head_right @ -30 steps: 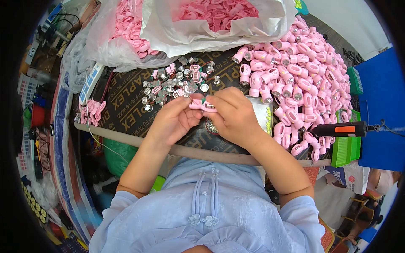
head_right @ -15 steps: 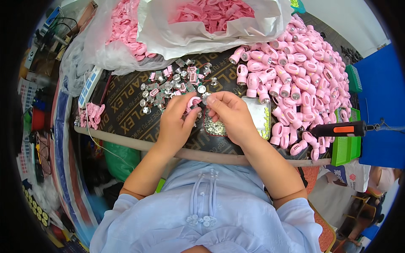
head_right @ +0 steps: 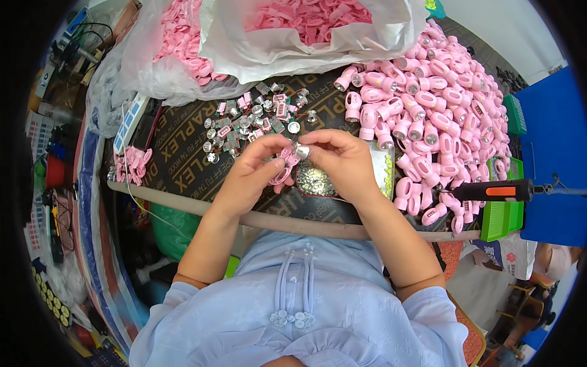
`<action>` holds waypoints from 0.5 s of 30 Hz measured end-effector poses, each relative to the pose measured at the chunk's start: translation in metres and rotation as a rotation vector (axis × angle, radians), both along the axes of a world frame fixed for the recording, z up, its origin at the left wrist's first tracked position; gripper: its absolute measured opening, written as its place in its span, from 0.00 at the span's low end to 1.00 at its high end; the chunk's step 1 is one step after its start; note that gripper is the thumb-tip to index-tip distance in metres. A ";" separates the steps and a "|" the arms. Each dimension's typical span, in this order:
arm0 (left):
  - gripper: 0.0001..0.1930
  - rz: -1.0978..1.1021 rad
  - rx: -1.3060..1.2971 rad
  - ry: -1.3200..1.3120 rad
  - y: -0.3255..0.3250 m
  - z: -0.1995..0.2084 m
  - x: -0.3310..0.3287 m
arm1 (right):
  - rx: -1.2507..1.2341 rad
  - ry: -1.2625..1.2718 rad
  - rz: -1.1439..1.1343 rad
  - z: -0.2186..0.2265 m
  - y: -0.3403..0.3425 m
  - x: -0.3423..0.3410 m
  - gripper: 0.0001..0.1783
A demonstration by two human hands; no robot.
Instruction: Assembling small pink plastic toy shoe components by hand at a workbench.
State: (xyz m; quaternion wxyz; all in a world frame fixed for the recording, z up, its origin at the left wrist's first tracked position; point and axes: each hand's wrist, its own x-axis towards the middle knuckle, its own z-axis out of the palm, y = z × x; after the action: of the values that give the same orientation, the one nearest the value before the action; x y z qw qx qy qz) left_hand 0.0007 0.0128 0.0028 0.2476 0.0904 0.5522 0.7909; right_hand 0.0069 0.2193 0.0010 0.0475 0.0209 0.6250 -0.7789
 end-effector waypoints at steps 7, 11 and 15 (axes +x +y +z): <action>0.08 0.059 -0.183 0.316 0.009 -0.007 -0.001 | 0.349 0.417 0.142 0.008 0.013 -0.005 0.09; 0.05 0.242 -0.370 0.516 0.012 0.001 0.003 | -0.064 0.021 -0.033 0.015 0.003 0.002 0.10; 0.05 0.274 -0.412 0.557 0.014 0.001 0.002 | -0.207 -0.171 0.159 0.002 0.012 0.004 0.10</action>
State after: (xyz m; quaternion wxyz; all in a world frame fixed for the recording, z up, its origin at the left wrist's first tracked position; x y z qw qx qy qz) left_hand 0.0031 0.0270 0.0042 -0.0073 0.1753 0.7530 0.6341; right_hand 0.0111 0.2312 0.0028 0.1637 0.0327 0.5347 -0.8284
